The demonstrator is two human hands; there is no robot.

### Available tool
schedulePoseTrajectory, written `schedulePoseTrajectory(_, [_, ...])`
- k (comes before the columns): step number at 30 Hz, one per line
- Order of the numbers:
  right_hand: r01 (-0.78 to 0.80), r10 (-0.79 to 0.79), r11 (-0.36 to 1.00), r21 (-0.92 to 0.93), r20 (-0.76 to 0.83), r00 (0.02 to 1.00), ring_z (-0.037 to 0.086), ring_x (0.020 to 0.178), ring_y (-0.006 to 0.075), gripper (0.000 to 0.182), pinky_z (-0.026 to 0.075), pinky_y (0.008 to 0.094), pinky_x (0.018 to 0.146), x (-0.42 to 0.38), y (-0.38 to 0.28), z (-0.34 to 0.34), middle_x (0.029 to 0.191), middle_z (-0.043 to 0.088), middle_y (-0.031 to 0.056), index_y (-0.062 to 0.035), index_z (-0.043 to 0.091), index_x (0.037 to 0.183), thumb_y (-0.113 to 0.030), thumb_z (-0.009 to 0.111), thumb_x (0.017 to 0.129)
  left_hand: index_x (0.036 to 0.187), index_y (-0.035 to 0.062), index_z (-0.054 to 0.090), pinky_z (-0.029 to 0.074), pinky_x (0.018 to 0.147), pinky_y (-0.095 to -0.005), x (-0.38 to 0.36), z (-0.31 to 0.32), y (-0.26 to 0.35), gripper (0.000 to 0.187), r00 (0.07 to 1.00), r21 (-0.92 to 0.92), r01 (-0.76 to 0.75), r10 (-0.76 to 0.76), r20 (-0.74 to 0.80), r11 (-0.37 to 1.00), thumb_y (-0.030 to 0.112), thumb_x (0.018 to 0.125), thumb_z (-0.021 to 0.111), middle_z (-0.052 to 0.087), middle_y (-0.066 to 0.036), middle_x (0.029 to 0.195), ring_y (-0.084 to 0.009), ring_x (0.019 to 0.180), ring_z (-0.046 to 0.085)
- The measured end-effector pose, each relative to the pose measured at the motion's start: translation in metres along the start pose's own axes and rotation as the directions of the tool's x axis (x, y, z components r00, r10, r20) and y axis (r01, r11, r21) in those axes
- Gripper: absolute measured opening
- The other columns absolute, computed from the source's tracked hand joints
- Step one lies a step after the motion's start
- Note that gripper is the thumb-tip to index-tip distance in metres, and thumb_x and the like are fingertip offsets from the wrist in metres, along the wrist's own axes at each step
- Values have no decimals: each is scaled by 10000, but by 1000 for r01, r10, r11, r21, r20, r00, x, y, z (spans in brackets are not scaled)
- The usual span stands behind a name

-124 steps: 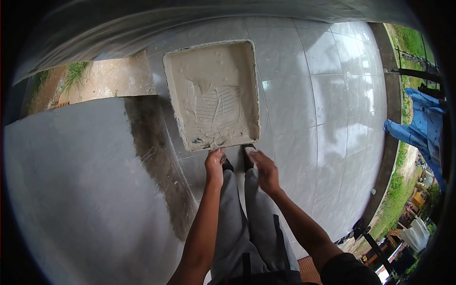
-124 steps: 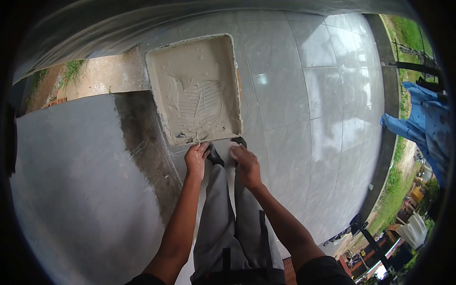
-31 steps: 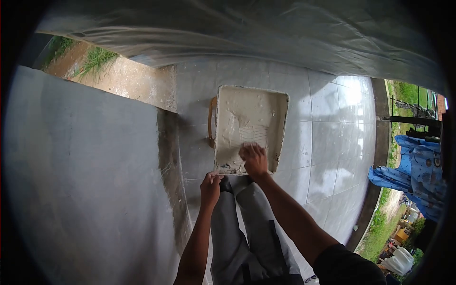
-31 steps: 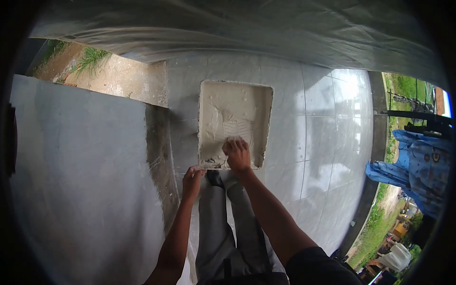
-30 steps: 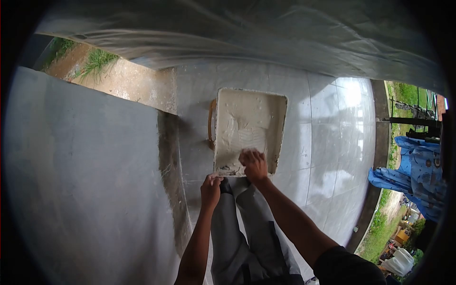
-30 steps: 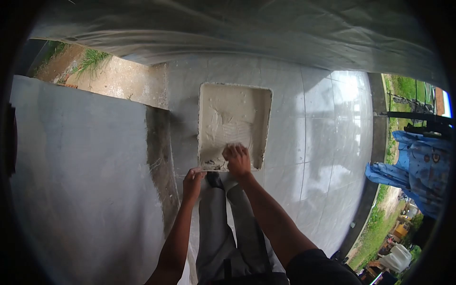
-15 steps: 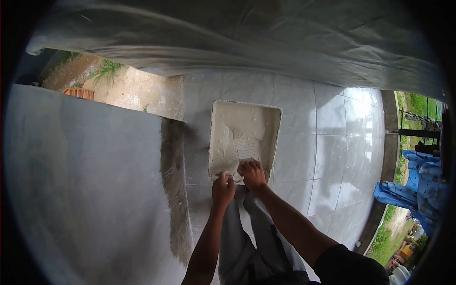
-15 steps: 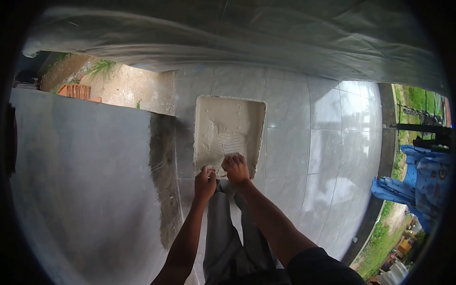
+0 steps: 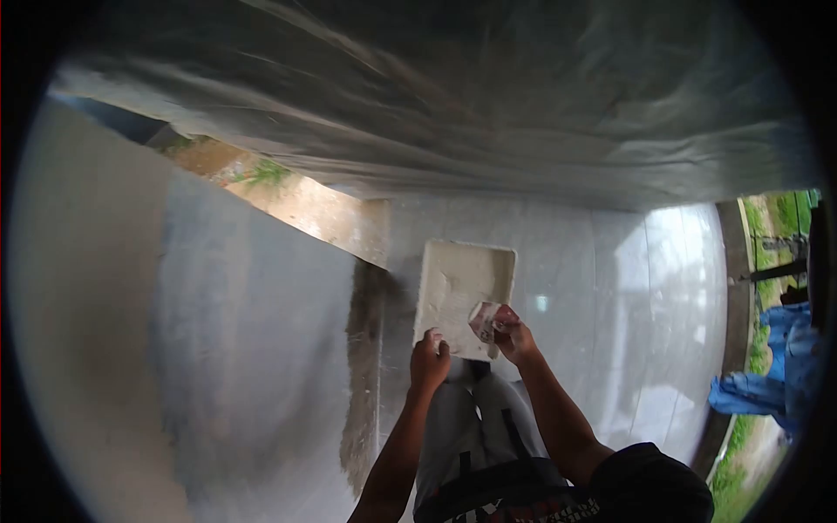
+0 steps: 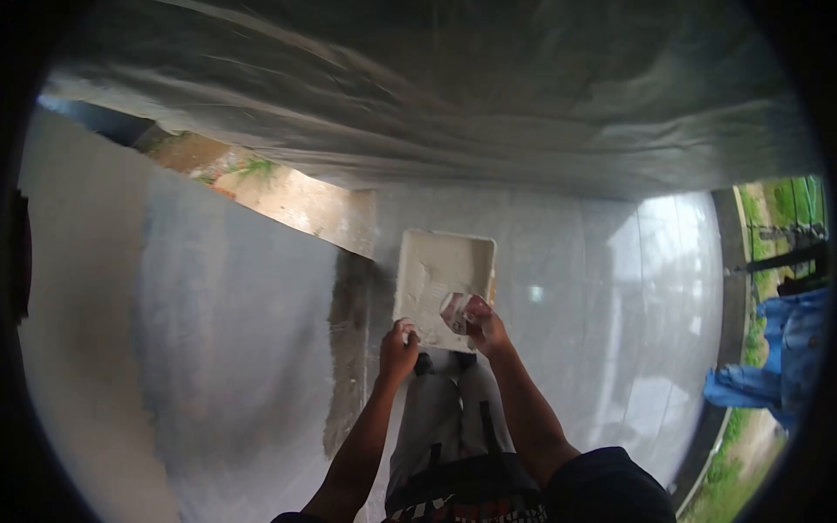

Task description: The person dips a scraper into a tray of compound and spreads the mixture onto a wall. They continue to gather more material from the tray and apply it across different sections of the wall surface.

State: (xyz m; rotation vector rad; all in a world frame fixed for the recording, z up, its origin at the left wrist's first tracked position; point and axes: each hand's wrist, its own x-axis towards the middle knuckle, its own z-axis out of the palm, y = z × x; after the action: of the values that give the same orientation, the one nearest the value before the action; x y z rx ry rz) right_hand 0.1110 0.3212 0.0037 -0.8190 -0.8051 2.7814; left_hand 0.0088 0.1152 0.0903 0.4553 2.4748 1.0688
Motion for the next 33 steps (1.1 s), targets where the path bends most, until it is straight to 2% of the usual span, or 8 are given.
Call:
schedulePoseTrajectory(5, [76,-99,992,99,253,962,648,1116,294,436,509,459,1022,-32,-71,110,1134,647,122,-23,568,1259,-181,702,875,1263,65,605,513,983,-491,2,-12,23,367,967,50,-153,160,-197,987,216,932,659,705,-192,1161,-392,1132,652])
schedulePoseTrajectory(6, [98,-126,991,89,405,906,646,1124,290,479,508,454,1022,-25,-78,113,1136,654,119,-24,566,1260,-144,725,825,1261,56,603,512,984,-496,1,-17,32,371,940,53,-208,214,-266,977,215,930,657,706,-190,1159,-390,1133,652])
schedulePoseTrajectory(8, [-26,-16,988,154,266,964,629,1211,299,623,476,455,1115,-32,-88,129,1236,661,115,-37,560,1339,-63,731,740,1241,30,589,508,974,-485,-10,-55,77,330,963,-21,-141,132,-236,990,145,935,635,703,-196,1172,-393,1125,649])
schedulePoseTrajectory(12, [-128,8,956,263,414,910,616,1249,302,627,473,463,1119,-12,-102,130,1342,647,94,-75,580,1376,-24,708,764,1270,8,564,508,980,-490,-23,-88,101,355,900,35,-246,242,-364,969,140,945,615,699,-206,1188,-410,1116,649])
schedulePoseTrajectory(14, [-106,4,960,260,363,932,625,1238,299,579,487,474,1101,-21,-108,159,1324,658,84,-83,594,1358,-13,684,791,1282,1,547,508,993,-500,-32,-103,104,375,856,69,-300,300,-421,951,144,942,613,705,-213,1186,-407,1149,643])
schedulePoseTrajectory(19, [-159,22,956,246,481,876,637,1219,286,514,521,482,1050,-24,-121,230,1318,665,85,-68,614,1321,-35,692,814,1292,-2,559,489,1030,-479,-61,-153,132,363,795,116,-257,279,-539,959,130,956,596,687,-208,1232,-393,1184,627])
schedulePoseTrajectory(25, [-293,108,940,177,659,744,637,1212,280,483,523,463,1051,1,-113,301,1322,662,90,-53,619,1303,-42,715,829,1290,24,604,461,1087,-445,-96,-196,157,333,566,230,-247,333,-754,941,115,971,619,652,-181,1313,-356,1257,599])
schedulePoseTrajectory(33, [-379,160,924,41,860,484,633,1221,280,489,519,450,1039,-95,-76,455,1292,670,104,-25,587,1334,18,690,857,1263,24,633,492,1050,-424,-236,-293,189,318,186,331,-94,343,-921,939,60,947,622,681,-186,1262,-366,1220,632])
